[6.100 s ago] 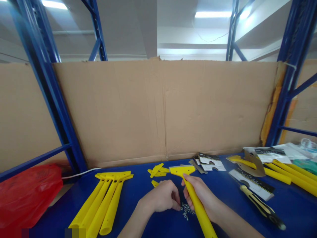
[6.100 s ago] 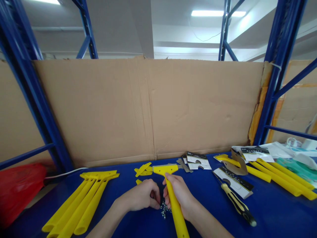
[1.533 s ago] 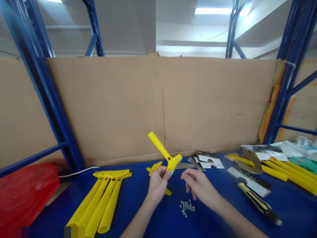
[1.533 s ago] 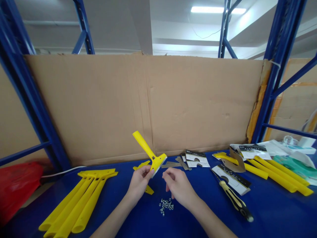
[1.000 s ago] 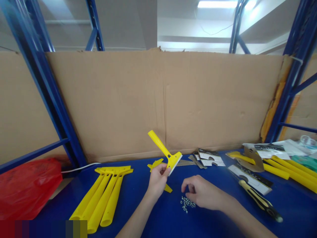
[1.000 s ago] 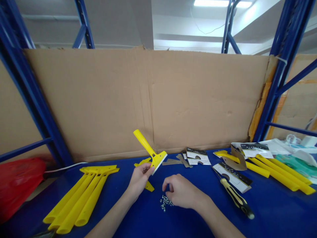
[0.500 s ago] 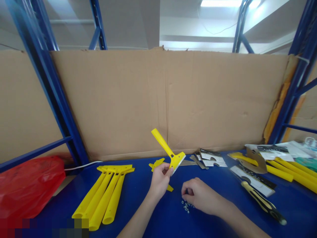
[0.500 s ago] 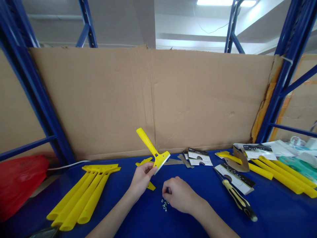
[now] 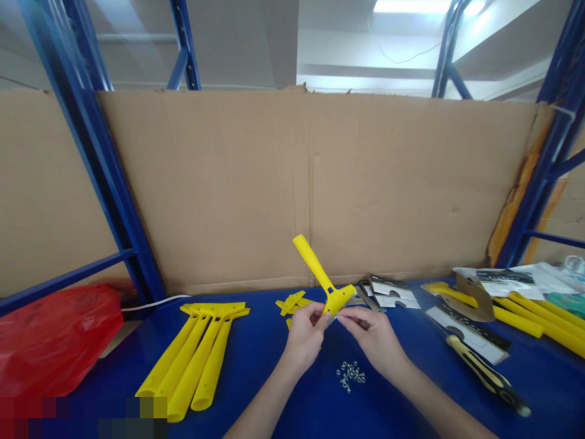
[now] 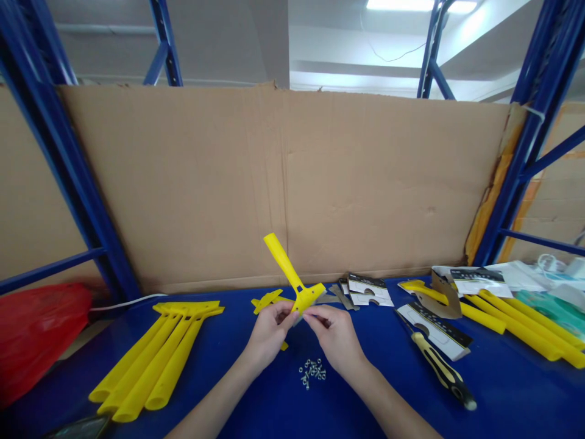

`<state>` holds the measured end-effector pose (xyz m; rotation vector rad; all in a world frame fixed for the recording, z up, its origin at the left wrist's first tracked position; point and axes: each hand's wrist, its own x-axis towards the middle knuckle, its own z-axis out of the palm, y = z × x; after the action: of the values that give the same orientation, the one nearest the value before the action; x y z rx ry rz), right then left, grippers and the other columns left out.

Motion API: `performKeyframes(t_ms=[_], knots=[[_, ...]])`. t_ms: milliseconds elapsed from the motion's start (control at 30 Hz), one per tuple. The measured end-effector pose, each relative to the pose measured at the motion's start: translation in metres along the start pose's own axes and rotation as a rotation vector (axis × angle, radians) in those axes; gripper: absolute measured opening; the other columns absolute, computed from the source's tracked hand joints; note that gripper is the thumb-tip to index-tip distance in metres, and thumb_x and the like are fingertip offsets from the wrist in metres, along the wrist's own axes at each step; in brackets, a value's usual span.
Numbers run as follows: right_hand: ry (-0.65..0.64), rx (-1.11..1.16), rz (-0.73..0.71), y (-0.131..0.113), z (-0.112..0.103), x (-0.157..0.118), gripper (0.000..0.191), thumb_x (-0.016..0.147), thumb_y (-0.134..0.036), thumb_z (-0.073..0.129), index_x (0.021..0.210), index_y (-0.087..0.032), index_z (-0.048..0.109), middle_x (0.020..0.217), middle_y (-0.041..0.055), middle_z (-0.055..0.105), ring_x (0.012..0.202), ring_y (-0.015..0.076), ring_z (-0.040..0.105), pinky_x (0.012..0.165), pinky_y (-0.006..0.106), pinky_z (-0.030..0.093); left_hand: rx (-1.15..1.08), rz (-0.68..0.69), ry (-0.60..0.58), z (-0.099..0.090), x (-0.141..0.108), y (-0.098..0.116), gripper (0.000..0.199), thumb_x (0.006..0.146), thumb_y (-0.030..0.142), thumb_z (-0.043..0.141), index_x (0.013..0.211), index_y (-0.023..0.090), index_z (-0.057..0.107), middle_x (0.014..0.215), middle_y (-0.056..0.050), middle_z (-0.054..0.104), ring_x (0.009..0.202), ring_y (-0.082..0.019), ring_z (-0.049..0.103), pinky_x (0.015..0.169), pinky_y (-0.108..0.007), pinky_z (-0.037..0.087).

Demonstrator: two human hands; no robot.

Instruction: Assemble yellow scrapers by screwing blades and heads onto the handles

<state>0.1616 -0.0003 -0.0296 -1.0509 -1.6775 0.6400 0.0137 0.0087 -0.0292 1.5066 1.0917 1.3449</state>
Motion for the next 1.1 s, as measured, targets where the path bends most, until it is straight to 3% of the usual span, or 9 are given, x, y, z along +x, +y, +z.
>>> performKeyframes(t_ms=[233,433,667,900,1100], knots=[[0.022,-0.039,-0.064,0.001,-0.001,0.0,0.02,0.082,-0.033,0.058,0.082,-0.025,0.076,0.085,0.0053,0.074,0.078,0.0222,0.068,0.077,0.035,0.053,0.018,0.02,-0.03,0.009,-0.006,0.003,0.019,0.07,0.034,0.065,0.071,0.015,0.067,0.071,-0.003,0.069,0.067,-0.017,0.06,0.066,-0.028,0.045],[0.005,-0.044,-0.041,0.002,0.001,0.0,0.02,0.082,-0.033,0.057,0.082,-0.024,0.075,0.084,0.0047,0.074,0.076,0.0214,0.067,0.075,0.034,0.053,0.011,0.016,-0.039,0.009,-0.006,0.0,0.02,0.072,0.034,0.065,0.072,0.015,0.066,0.071,-0.003,0.068,0.067,-0.016,0.059,0.065,-0.026,0.044],[0.012,-0.145,0.005,-0.005,0.002,-0.002,0.02,0.081,-0.031,0.055,0.078,-0.021,0.072,0.067,0.0038,0.068,0.06,0.0181,0.06,0.059,0.028,0.048,0.0,0.008,-0.039,0.011,-0.007,-0.001,0.016,0.072,0.03,0.064,0.073,0.014,0.066,0.074,-0.005,0.068,0.069,-0.016,0.059,0.067,-0.027,0.044],[0.014,-0.145,-0.034,-0.01,0.001,-0.002,0.021,0.082,-0.027,0.052,0.076,-0.023,0.072,0.079,0.0046,0.073,0.071,0.0205,0.065,0.069,0.031,0.049,0.033,0.018,-0.034,0.009,-0.006,-0.001,0.019,0.072,0.033,0.064,0.073,0.015,0.067,0.073,-0.005,0.069,0.068,-0.017,0.059,0.066,-0.027,0.044],[-0.008,-0.155,-0.074,-0.01,-0.001,-0.001,0.021,0.083,-0.027,0.051,0.073,-0.024,0.07,0.076,0.0036,0.071,0.072,0.0202,0.064,0.069,0.03,0.048,0.036,0.023,-0.028,0.01,-0.007,0.0,0.018,0.073,0.033,0.064,0.073,0.016,0.067,0.074,-0.004,0.069,0.069,-0.017,0.06,0.067,-0.027,0.045]])
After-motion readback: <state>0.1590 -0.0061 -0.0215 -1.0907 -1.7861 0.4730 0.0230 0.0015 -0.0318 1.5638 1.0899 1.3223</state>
